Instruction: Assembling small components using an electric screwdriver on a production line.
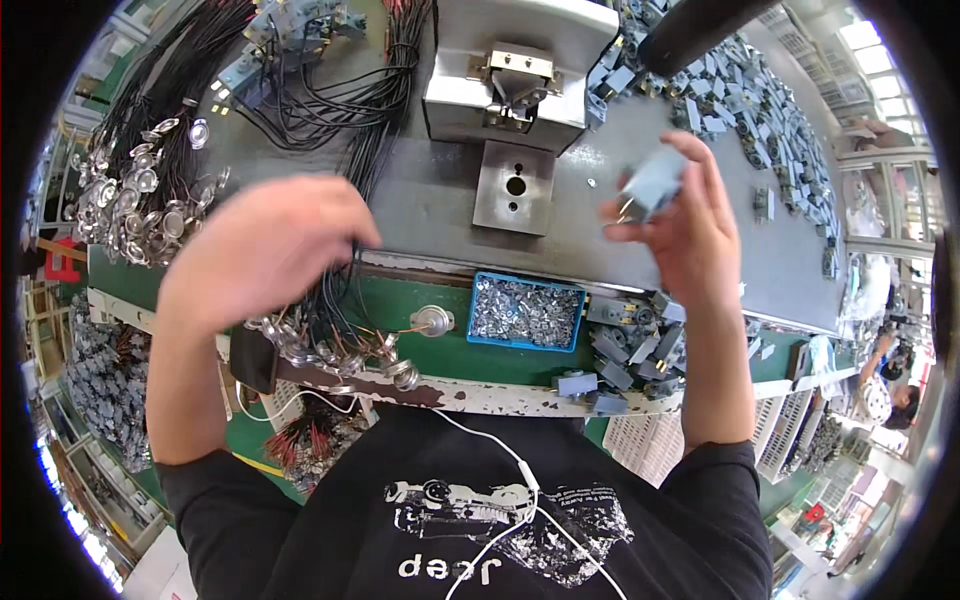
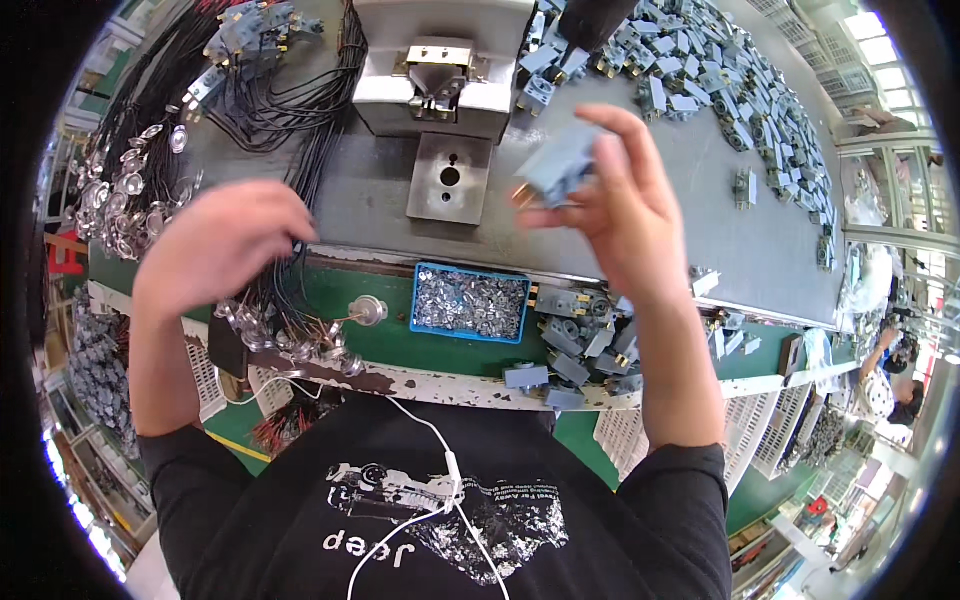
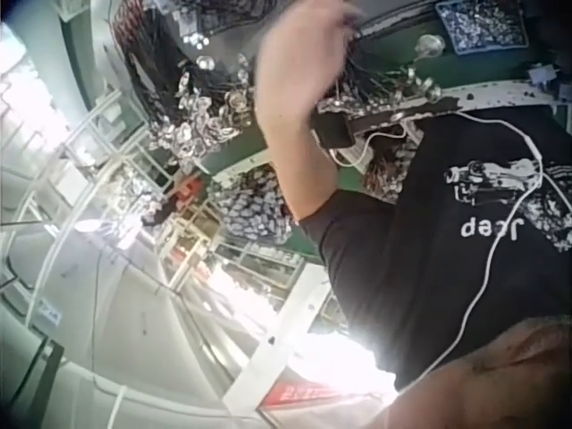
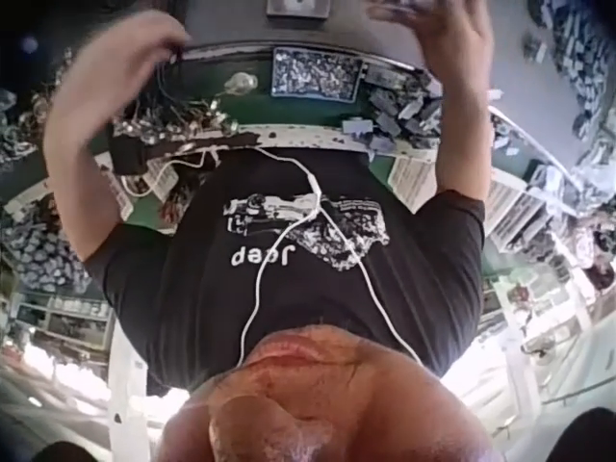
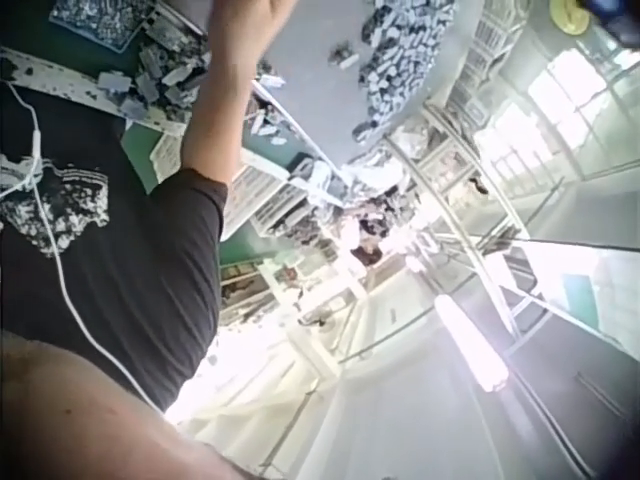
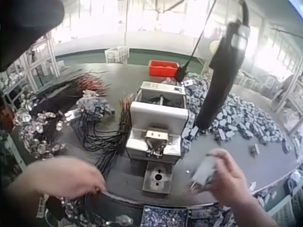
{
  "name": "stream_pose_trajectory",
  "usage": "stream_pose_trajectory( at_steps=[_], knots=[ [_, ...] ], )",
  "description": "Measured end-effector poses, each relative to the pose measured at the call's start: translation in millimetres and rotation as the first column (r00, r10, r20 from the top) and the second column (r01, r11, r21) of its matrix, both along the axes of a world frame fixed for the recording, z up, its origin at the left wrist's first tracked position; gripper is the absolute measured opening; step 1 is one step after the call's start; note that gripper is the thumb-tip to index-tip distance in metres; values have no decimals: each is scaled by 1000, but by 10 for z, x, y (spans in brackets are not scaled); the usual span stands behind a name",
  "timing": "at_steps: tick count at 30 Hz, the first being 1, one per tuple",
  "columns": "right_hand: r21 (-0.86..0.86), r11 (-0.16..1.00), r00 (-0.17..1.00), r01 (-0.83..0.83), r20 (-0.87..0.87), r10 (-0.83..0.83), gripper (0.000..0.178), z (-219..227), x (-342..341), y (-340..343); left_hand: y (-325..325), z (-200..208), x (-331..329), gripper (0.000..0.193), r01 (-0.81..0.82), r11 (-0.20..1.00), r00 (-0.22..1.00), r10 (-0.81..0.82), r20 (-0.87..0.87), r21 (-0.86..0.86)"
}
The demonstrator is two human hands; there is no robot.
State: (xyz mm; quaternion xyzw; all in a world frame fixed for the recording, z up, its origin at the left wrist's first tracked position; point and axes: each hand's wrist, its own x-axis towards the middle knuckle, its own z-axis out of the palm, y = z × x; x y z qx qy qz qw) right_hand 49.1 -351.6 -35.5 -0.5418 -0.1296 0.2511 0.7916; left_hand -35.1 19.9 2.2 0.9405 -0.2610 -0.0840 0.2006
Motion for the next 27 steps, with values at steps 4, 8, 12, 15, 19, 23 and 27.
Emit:
stream_pose_trajectory(
  at_steps=[4, 8, 12, 15, 19, 23, 27],
  knots=[
    [94, 984, 970, -152, -178, 167, 40, -4, -29, 441, -102, -73, -71, 10, 143, 983, 975, -120, -189, 114],
    [-425, 876, 936, -228, 153, 318, 66, 144, -72, 580, -62, 92, 65, 12, 42, 964, 969, -103, -223, -263],
    [-799, 587, 873, 130, 373, 314, 62, 22, -60, 702, -229, 63, 162, 19, 78, 892, 991, -116, -59, -446],
    [-773, 479, 613, 415, 627, 481, 60, -108, -48, 690, -336, 4, 143, 25, 179, 911, 984, -165, 70, -372],
    [-685, 552, 618, 476, 707, 344, 60, -233, -155, 567, -403, -36, 112, 19, 176, 931, 984, -163, 69, -319],
    [-652, 598, 609, 467, 727, 317, 58, -372, -105, 669, -480, -31, 148, 15, 184, 945, 983, -176, 54, -270],
    [-709, 480, 580, 517, 702, 412, 51, -351, -160, 668, -503, -34, 129, 15, 166, 949, 986, -159, 46, -267]
  ],
)
